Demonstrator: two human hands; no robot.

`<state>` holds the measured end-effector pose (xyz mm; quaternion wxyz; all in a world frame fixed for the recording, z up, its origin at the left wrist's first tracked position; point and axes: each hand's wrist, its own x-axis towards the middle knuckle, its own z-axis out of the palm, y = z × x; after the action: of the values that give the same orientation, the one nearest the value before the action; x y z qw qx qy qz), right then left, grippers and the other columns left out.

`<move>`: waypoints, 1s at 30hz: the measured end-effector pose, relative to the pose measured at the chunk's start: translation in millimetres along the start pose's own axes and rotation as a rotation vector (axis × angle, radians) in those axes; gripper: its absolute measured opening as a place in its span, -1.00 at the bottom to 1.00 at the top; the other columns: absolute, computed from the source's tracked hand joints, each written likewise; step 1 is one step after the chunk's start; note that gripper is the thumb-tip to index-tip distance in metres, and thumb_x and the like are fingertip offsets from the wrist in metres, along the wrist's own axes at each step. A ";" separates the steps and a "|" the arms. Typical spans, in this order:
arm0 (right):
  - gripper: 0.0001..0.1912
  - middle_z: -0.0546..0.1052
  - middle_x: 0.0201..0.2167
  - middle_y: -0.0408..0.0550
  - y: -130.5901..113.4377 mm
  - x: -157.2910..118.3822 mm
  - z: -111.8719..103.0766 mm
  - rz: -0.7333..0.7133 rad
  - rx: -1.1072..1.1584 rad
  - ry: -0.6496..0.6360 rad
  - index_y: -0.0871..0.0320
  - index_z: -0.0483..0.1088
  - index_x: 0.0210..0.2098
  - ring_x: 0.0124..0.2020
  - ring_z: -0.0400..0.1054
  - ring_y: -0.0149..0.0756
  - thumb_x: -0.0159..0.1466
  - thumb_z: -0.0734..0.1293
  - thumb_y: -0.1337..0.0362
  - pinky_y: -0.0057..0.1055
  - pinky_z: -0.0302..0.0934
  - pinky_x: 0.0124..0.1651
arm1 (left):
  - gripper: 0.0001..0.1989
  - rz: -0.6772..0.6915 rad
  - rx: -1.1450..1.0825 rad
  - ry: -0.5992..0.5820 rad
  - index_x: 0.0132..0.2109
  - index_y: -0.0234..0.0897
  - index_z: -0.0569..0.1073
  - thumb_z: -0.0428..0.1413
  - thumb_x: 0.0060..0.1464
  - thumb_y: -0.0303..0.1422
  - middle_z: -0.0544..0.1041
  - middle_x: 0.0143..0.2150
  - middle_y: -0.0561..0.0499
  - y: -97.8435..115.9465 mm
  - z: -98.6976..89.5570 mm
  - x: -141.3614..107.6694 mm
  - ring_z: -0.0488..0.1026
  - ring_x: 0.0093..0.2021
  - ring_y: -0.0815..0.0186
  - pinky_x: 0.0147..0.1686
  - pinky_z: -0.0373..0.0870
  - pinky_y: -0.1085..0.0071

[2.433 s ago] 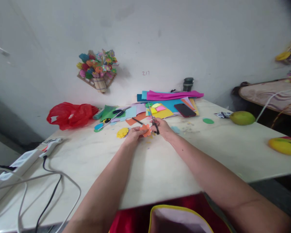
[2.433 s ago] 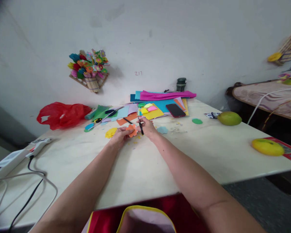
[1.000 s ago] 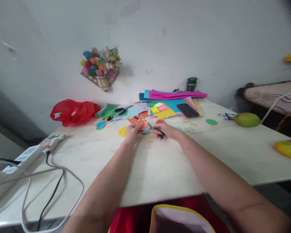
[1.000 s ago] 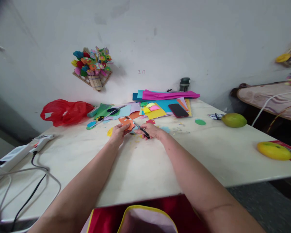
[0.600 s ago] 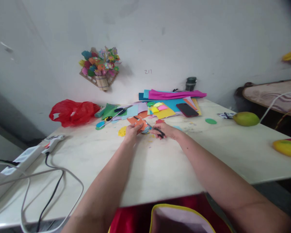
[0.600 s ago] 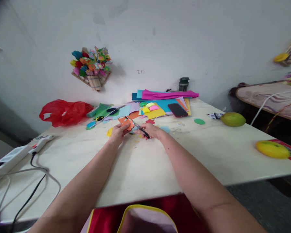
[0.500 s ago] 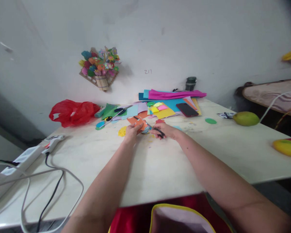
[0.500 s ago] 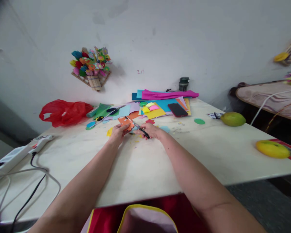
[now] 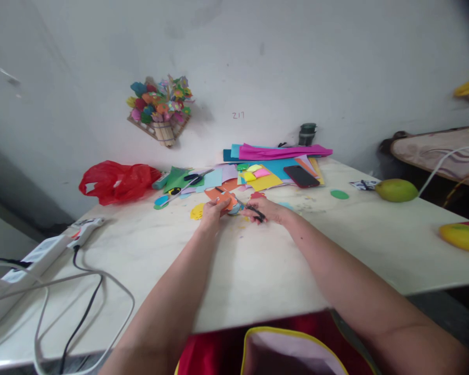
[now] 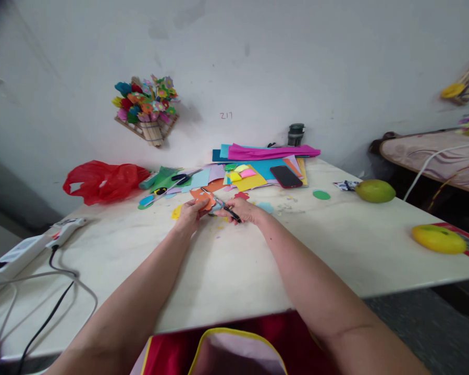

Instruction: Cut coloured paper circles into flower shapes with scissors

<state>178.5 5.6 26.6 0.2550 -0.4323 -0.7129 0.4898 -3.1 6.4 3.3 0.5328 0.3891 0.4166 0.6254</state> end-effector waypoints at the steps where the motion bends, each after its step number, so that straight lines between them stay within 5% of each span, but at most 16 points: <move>1: -0.63 0.39 -0.63 -0.16 0.6 0.4 -0.1 -0.003 -0.006 -0.003 0.22 0.31 -0.46 -0.72 0.21 -0.54 0.01 0.41 0.03 -0.62 -0.14 -0.77 | -0.73 0.002 -0.001 -0.005 -0.45 -0.37 0.50 0.33 -0.40 -0.35 0.56 -0.39 -0.09 0.4 0.4 -0.7 0.51 -0.34 0.22 -0.27 0.43 0.35; 30: -0.70 0.29 -0.74 -0.26 5.2 4.3 1.6 -0.029 0.096 -0.009 0.23 0.34 -0.47 -0.73 0.12 -0.58 -0.04 0.44 0.15 -0.61 -0.01 -0.69 | -0.75 0.019 -0.028 -0.009 -0.45 -0.40 0.52 0.32 -0.38 -0.37 0.56 -0.40 -0.11 -2.6 -2.0 2.6 0.50 -0.39 0.25 -0.31 0.43 0.37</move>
<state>177.0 9.3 20.9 0.2794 -0.4068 -0.6960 0.5215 -4.4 8.9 0.3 0.5343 0.3882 0.4016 0.6344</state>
